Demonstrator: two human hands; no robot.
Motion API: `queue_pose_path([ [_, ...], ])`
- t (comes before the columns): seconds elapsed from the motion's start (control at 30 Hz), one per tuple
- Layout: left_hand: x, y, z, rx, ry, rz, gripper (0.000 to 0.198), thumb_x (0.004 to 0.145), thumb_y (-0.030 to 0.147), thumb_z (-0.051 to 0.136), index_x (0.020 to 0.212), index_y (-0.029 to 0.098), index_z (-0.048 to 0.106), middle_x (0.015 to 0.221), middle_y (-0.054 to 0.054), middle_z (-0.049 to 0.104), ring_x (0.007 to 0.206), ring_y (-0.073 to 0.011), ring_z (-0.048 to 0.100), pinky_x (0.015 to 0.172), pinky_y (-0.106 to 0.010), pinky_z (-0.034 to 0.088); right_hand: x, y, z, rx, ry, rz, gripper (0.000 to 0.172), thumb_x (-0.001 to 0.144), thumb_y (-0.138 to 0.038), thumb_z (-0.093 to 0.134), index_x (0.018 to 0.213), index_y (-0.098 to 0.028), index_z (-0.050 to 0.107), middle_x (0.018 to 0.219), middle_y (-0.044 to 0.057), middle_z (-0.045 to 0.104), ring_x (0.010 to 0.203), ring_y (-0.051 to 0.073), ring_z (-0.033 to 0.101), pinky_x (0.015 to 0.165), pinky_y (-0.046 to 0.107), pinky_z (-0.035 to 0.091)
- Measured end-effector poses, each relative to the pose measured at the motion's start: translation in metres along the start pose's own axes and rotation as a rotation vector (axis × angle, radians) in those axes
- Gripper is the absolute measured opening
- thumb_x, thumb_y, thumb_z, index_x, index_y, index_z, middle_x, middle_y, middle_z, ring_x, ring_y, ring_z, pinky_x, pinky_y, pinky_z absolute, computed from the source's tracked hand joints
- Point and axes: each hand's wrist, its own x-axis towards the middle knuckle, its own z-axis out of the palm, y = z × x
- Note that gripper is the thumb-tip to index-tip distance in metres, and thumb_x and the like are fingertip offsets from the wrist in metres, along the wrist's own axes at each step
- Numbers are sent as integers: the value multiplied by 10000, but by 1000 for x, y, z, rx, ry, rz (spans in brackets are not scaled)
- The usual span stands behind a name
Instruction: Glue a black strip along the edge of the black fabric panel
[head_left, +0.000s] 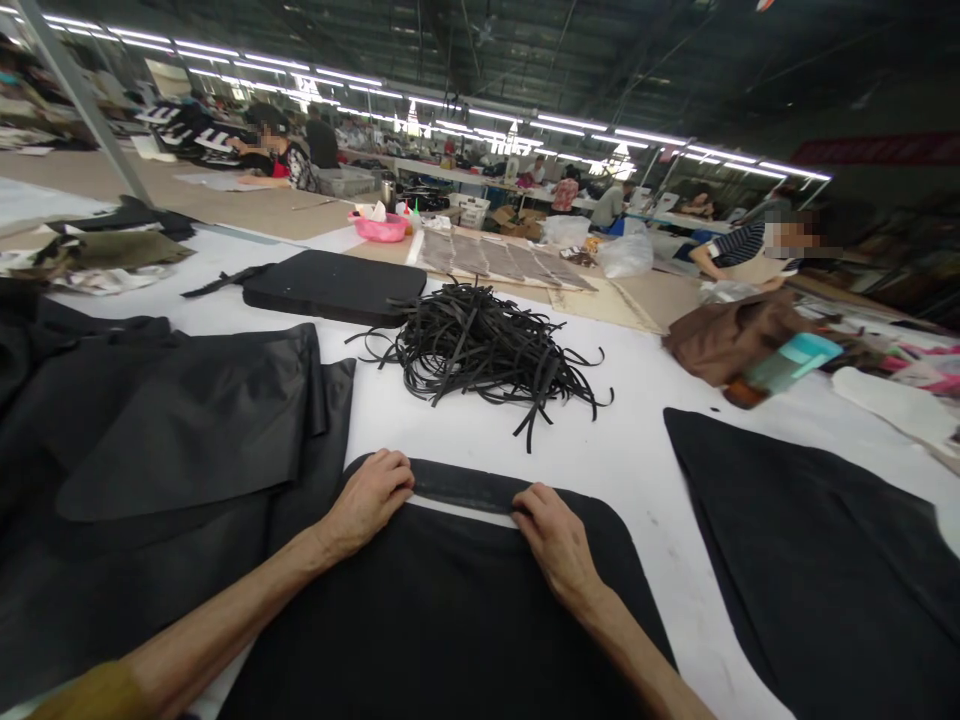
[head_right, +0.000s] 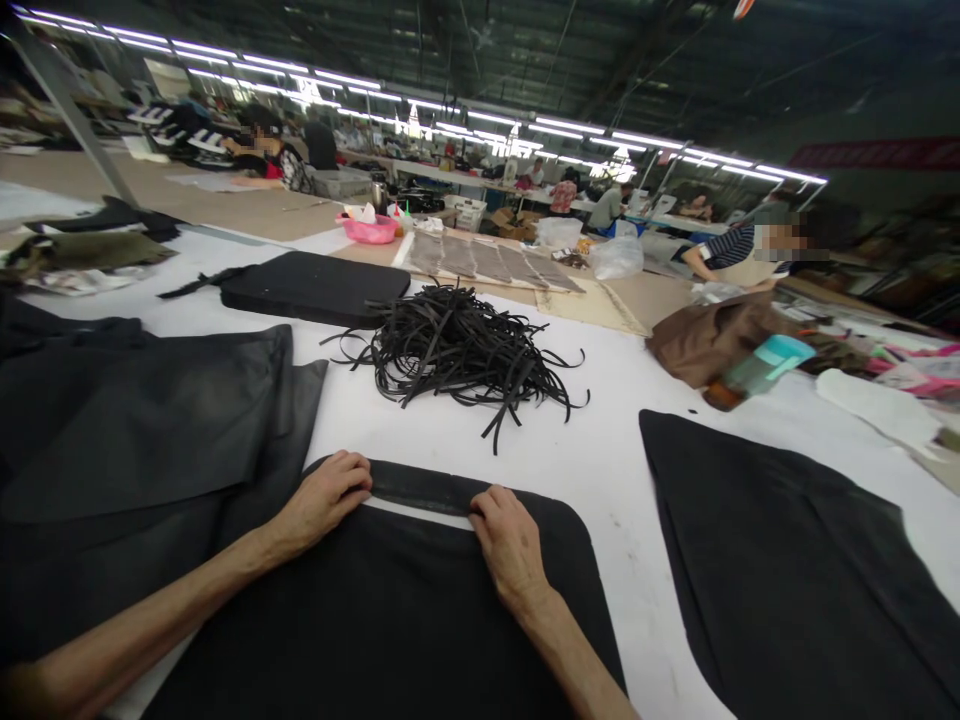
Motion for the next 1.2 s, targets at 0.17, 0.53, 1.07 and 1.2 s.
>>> queue_pose_path([
  [0.17,2,2,-2,-3,-18,-12,125,835,173,448,736,191,523,891,-12,526,862,-173,452,791,-312,379,0,8,-5,57,-45,52,115,847,-189,468,756,-230,525,798,-26,544,795,134,525,710,248,398],
  [0.53,1,6,-3,33,-33,-19,129,844,142,415,776,190,514,909,-24,527,862,-178,444,790,-321,372,1,8,-4,-24,-47,27,178,882,-226,381,750,-227,500,775,-3,536,757,151,528,694,275,394],
  [1.07,15,13,0,30,-32,-279,139,757,91,452,665,172,517,824,-36,531,812,-179,471,743,-307,400,19,-3,-5,-305,-152,212,219,862,-202,404,704,-213,556,759,36,583,733,195,521,632,299,348],
  [1.2,13,13,0,23,-36,-262,139,784,105,438,693,175,516,840,-34,526,820,-178,469,750,-303,399,20,-2,-5,-289,-162,211,209,853,-212,424,693,-222,558,757,31,587,737,197,524,617,294,342],
])
